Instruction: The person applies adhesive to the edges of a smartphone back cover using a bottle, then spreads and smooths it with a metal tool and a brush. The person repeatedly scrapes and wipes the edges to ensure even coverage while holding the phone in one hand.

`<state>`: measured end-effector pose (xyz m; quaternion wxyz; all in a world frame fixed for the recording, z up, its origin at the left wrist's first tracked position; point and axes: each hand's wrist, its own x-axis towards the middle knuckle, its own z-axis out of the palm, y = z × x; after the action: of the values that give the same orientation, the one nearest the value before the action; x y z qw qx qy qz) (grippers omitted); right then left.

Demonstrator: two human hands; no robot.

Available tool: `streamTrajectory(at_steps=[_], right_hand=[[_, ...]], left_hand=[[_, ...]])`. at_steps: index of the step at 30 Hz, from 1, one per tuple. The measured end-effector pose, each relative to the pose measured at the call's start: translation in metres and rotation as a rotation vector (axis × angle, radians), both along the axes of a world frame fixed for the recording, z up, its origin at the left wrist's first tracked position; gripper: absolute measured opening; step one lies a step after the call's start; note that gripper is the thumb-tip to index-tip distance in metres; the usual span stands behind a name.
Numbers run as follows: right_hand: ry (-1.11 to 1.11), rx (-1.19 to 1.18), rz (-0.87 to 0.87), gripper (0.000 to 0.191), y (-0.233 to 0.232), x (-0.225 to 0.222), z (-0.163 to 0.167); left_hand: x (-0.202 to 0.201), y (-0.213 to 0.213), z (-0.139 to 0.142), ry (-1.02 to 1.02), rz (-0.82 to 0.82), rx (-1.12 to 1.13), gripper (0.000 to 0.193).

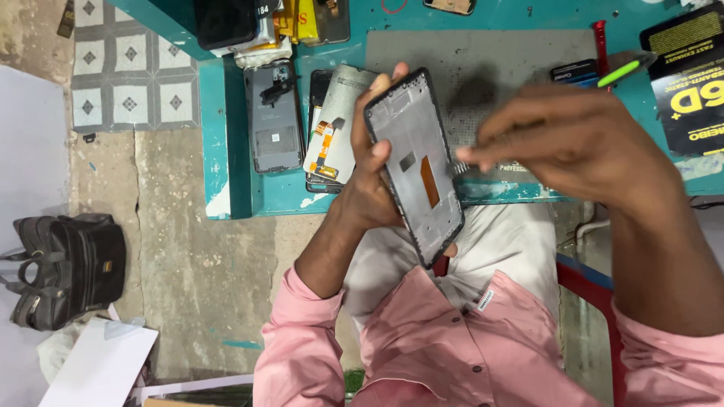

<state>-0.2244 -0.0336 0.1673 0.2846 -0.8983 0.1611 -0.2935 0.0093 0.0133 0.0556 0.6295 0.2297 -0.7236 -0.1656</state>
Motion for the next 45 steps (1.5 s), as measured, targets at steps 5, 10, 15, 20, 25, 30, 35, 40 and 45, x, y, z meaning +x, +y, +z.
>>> streamTrajectory(at_steps=[5,10,15,20,25,30,35,40,45], right_hand=[[-0.077,0.066,-0.157,0.042,0.007,-0.004,0.020],[-0.034,-0.320,-0.155,0.039,-0.004,0.005,0.016],[0.078,-0.438,-0.130,0.047,0.013,0.000,0.007],[0.149,-0.258,-0.040,0.043,0.048,-0.007,0.014],[0.113,-0.413,-0.131,0.041,0.040,-0.015,0.030],[0.107,-0.504,-0.105,0.036,0.040,-0.002,0.018],[0.042,-0.144,-0.060,0.034,0.061,-0.009,-0.002],[-0.189,0.084,-0.025,0.030,0.050,-0.023,-0.025],[-0.414,0.313,-0.060,0.026,0.047,-0.008,-0.054]], left_hand=[[-0.002,0.009,0.003,0.032,-0.088,-0.050,0.127],[-0.002,0.015,-0.008,0.055,-0.120,-0.038,0.116],[-0.004,0.023,-0.015,0.286,-0.201,0.183,0.083],[0.003,0.011,-0.007,0.131,-0.100,-0.079,0.098],[-0.006,0.022,-0.007,0.411,-0.254,0.218,0.074],[0.001,0.039,-0.008,0.704,-0.377,0.591,0.076],[0.007,0.031,-0.009,0.780,-0.361,0.549,0.071],[0.005,0.027,-0.018,0.817,-0.426,0.522,0.070],[0.000,0.028,-0.020,0.989,-0.526,0.436,0.068]])
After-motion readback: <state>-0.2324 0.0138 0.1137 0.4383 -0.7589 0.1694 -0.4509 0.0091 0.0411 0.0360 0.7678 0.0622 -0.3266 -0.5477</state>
